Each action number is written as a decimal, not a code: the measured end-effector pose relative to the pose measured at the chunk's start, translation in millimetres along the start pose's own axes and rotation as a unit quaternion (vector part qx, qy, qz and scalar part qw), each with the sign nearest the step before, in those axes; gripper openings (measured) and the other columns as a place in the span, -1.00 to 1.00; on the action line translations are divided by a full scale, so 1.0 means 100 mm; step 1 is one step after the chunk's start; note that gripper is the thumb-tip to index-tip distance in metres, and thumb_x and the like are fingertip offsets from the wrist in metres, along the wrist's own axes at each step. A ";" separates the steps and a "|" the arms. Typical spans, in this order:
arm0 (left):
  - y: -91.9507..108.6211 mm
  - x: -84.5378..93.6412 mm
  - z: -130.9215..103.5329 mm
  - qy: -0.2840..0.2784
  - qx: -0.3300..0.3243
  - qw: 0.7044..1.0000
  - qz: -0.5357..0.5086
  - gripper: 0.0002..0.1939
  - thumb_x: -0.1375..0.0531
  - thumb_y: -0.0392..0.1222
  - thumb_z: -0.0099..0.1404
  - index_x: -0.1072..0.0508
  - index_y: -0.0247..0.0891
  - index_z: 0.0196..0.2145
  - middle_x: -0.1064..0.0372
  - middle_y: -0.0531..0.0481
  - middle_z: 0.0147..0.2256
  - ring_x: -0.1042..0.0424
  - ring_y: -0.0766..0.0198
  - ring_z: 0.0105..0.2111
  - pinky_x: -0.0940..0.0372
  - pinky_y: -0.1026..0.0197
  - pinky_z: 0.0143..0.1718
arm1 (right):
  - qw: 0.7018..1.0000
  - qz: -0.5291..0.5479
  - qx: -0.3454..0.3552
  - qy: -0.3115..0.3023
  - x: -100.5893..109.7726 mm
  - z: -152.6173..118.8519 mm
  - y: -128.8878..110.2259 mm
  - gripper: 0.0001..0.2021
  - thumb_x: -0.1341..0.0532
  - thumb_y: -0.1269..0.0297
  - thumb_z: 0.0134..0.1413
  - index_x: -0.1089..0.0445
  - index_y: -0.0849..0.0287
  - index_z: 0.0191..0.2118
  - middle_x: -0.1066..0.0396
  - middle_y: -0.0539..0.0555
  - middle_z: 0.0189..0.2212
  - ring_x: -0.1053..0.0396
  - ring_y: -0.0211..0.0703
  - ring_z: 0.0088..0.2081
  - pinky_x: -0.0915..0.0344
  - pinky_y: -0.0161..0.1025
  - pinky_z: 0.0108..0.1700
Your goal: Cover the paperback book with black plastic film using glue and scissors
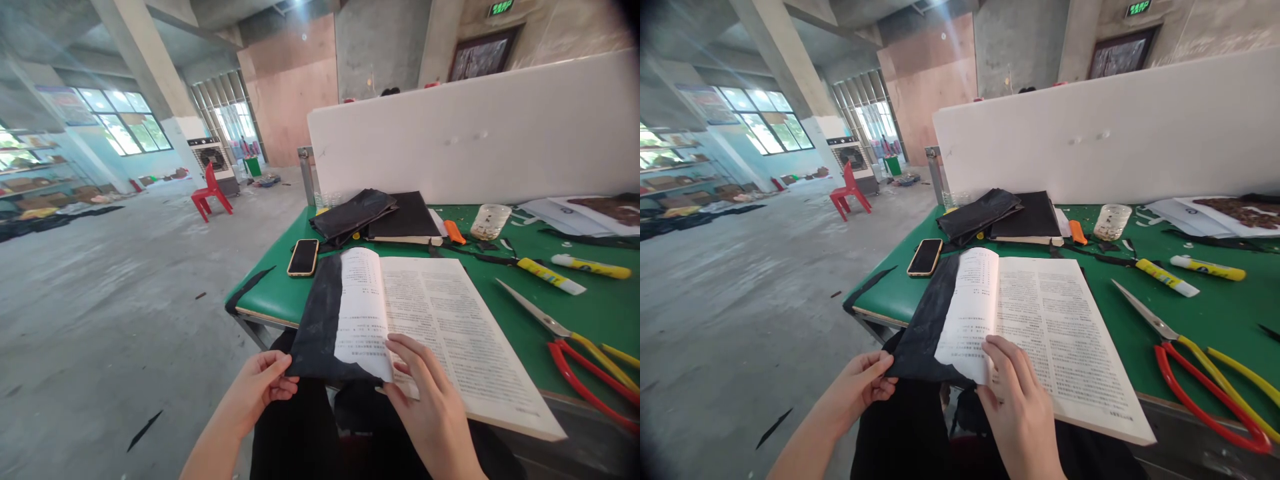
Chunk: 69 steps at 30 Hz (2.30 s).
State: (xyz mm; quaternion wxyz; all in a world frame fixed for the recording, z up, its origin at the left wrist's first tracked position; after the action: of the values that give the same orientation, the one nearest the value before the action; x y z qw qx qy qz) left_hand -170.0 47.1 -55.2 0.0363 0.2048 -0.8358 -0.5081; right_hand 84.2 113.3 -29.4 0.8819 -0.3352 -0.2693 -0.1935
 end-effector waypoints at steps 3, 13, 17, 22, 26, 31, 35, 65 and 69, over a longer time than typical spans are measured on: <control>-0.02 0.01 0.01 -0.002 0.000 1.000 0.003 -0.64 -0.36 -0.01 0.00 -0.33 -0.32 -0.55 -0.45 -0.04 -0.57 -0.42 0.38 -0.61 -0.29 0.41 -0.57 | 0.999 0.025 -0.028 -0.020 -0.04 -0.04 0.02 -0.64 -0.01 0.47 0.11 -0.20 0.13 0.04 -0.20 0.13 0.05 -0.32 -0.09 -0.01 -0.47 -0.22 -0.18; -0.02 -0.01 0.01 0.026 -0.013 0.999 -0.019 -0.65 -0.38 -0.03 -0.03 -0.33 -0.31 -0.56 -0.42 0.01 -0.61 -0.39 0.39 -0.63 -0.29 0.41 -0.57 | 0.995 0.056 -0.075 -0.033 -0.08 -0.09 0.03 -0.66 -0.01 0.45 0.13 -0.19 0.11 0.03 -0.15 0.12 0.08 -0.39 -0.18 -0.13 -0.48 -0.26 -0.22; -0.03 0.01 -0.01 -0.001 -0.013 0.999 -0.038 -0.67 -0.36 -0.02 0.01 -0.39 -0.32 -0.45 -0.43 -0.02 -0.55 -0.40 0.37 -0.59 -0.32 0.37 -0.52 | 0.997 0.035 -0.065 -0.010 -0.06 -0.06 0.00 -0.67 -0.05 0.46 0.09 -0.23 0.13 -0.01 -0.24 0.11 0.00 -0.38 -0.14 -0.13 -0.48 -0.24 -0.27; -0.04 0.03 -0.05 -0.052 -0.019 0.997 -0.061 -0.69 -0.29 0.01 0.10 -0.36 -0.29 -0.41 -0.42 -0.03 -0.47 -0.41 0.32 -0.54 -0.31 0.30 -0.51 | 1.000 -0.001 -0.011 0.021 -0.04 0.04 -0.11 -0.69 -0.05 0.51 0.05 -0.26 0.15 -0.06 -0.31 0.11 -0.09 -0.32 -0.11 -0.08 -0.43 -0.15 -0.14; -0.05 0.03 -0.05 -0.070 -0.024 0.996 -0.058 -0.70 -0.25 -0.04 0.15 -0.27 -0.28 -0.51 -0.26 0.09 -0.59 -0.35 0.36 -0.60 -0.26 0.31 -0.53 | 0.999 -0.017 0.007 0.033 -0.05 0.08 -0.16 -0.70 -0.05 0.53 0.04 -0.27 0.17 -0.09 -0.34 0.10 -0.13 -0.32 -0.10 -0.10 -0.41 -0.14 -0.16; -0.06 0.02 -0.04 -0.075 -0.038 0.995 -0.059 -0.69 -0.22 -0.02 0.18 -0.24 -0.26 -0.53 -0.17 0.13 -0.61 -0.31 0.38 -0.61 -0.23 0.31 -0.53 | 0.999 -0.015 -0.007 0.028 -0.05 0.07 -0.12 -0.66 -0.07 0.50 0.02 -0.26 0.15 -0.04 -0.32 0.09 -0.11 -0.32 -0.09 -0.10 -0.44 -0.13 -0.17; -0.07 0.02 -0.05 -0.074 -0.049 0.994 -0.059 -0.69 -0.20 -0.05 0.21 -0.23 -0.26 -0.54 -0.16 0.14 -0.61 -0.30 0.39 -0.60 -0.23 0.31 -0.51 | 0.999 0.014 -0.046 0.003 -0.07 0.03 -0.07 -0.67 -0.06 0.47 0.05 -0.24 0.14 -0.03 -0.28 0.09 -0.05 -0.32 -0.11 -0.07 -0.47 -0.16 -0.17; -0.09 -0.01 -0.05 -0.085 -0.082 0.991 -0.063 -0.70 -0.16 -0.01 0.24 -0.23 -0.25 -0.50 -0.13 0.17 -0.67 -0.32 0.34 -0.61 -0.20 0.29 -0.51 | 0.993 -0.073 0.086 -0.038 -0.05 0.26 -0.24 -0.70 -0.05 0.56 0.02 -0.26 0.19 -0.10 -0.27 0.01 -0.50 -0.26 -0.18 -0.43 -0.23 -0.27 -0.49; -0.10 -0.01 -0.05 -0.057 -0.081 0.991 -0.089 -0.67 -0.20 0.00 0.20 -0.22 -0.25 -0.54 -0.08 0.19 -0.69 -0.29 0.37 -0.64 -0.17 0.32 -0.54 | 0.995 -0.074 0.056 -0.027 -0.10 0.23 -0.17 -0.67 -0.04 0.54 -0.03 -0.28 0.24 -0.09 -0.24 -0.04 -0.59 -0.24 -0.26 -0.55 -0.16 -0.33 -0.57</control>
State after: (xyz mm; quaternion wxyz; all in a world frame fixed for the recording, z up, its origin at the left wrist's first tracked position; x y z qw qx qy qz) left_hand -165.0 39.4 -61.0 -0.0406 0.2454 -0.7707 -0.5866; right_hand 59.4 119.2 -12.5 0.8747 -0.2698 -0.3278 -0.2338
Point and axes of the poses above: each hand's wrist, its own z-axis towards the middle knuckle, its own x-axis out of the back of the hand, y = z × x, the point moved 3 cm from there along z, towards the middle knuckle
